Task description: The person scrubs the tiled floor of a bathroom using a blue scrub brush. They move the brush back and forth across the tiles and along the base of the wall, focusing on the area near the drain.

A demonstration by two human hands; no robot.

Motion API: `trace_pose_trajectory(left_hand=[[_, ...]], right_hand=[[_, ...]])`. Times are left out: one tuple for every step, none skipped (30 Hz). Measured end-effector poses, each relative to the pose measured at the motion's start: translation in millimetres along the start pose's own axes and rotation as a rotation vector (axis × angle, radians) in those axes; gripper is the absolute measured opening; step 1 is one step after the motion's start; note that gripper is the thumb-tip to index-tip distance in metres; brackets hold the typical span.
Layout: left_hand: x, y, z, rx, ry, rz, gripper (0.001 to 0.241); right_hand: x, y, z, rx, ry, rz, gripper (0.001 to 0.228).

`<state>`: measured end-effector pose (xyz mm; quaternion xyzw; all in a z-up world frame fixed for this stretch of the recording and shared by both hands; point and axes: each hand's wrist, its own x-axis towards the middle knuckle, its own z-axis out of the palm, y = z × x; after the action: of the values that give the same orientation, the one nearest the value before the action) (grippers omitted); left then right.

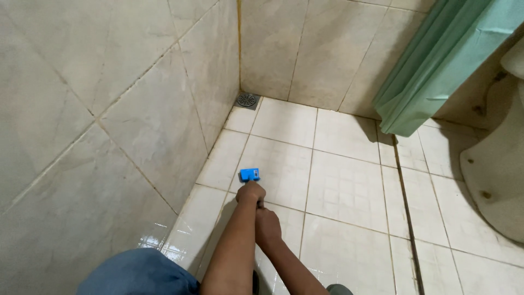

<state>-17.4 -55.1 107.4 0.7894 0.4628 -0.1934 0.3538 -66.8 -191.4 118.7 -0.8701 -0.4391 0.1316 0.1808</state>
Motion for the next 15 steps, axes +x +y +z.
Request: trace_pose_trajectory(left_hand=[[3.2, -0.9, 1.8, -0.019, 0.015, -0.002, 0.017], [8.7, -2.2, 4.3, -0.021, 0.014, -0.005, 0.017], [14.5, -3.3, 6.8, -0.041, 0.042, -0.006, 0.021], [20.3, -5.1, 9.6, -0.06, 0.07, -0.007, 0.026], [21.4, -5.5, 9.0, -0.06, 0.069, -0.011, 0.026], [22.3, -7.1, 9.3, -0.071, 0.085, -0.007, 0.033], [23.5, -8.7, 9.6, -0.081, 0.102, -0.003, 0.041], [21.5, -8.5, 7.5, -0.081, 0.1, -0.009, 0.041], [19.6, -8.0, 5.4, -0.068, 0.094, 0.001, 0.046], [17.4, -8.1, 3.3, -0.053, 0.087, 0.009, 0.051], [19.1, -9.7, 3.4, -0.051, 0.085, 0.003, 0.051], [21.3, -10.8, 3.3, -0.028, 0.082, 0.016, 0.056], [23.6, -11.8, 3.3, -0.006, 0.079, 0.029, 0.061], [34.8, -15.4, 8.0, -0.001, 0.076, 0.026, 0.061], [45.9, -19.1, 12.7, 0.015, 0.091, 0.049, 0.068]], right_hand=[[1.4, 0.5, 0.0, 0.012, -0.023, 0.025, 0.014], [3.4, 3.6, 2.8, 0.012, -0.027, 0.023, 0.014], [5.5, 7.0, 5.6, 0.031, -0.006, 0.026, 0.016], [7.4, 10.1, 9.0, 0.051, 0.014, 0.029, 0.019], [8.7, 10.6, 9.4, 0.052, 0.01, 0.028, 0.019], [9.2, 10.7, 10.7, 0.067, 0.034, 0.026, 0.021], [9.8, 11.1, 12.2, 0.083, 0.059, 0.025, 0.023], [10.4, 9.9, 11.5, 0.085, 0.053, 0.024, 0.023], [11.2, 9.0, 10.7, 0.107, 0.057, 0.036, 0.023], [11.5, 7.5, 10.1, 0.131, 0.061, 0.049, 0.023], [11.7, 6.9, 10.8, 0.135, 0.055, 0.05, 0.023], [12.6, 6.4, 11.6, 0.147, 0.069, 0.042, 0.022], [13.4, 6.0, 12.5, 0.159, 0.083, 0.034, 0.021], [14.8, 4.2, 9.4, 0.164, 0.081, 0.037, 0.021], [16.1, 2.4, 6.1, 0.201, 0.091, 0.049, 0.022]])
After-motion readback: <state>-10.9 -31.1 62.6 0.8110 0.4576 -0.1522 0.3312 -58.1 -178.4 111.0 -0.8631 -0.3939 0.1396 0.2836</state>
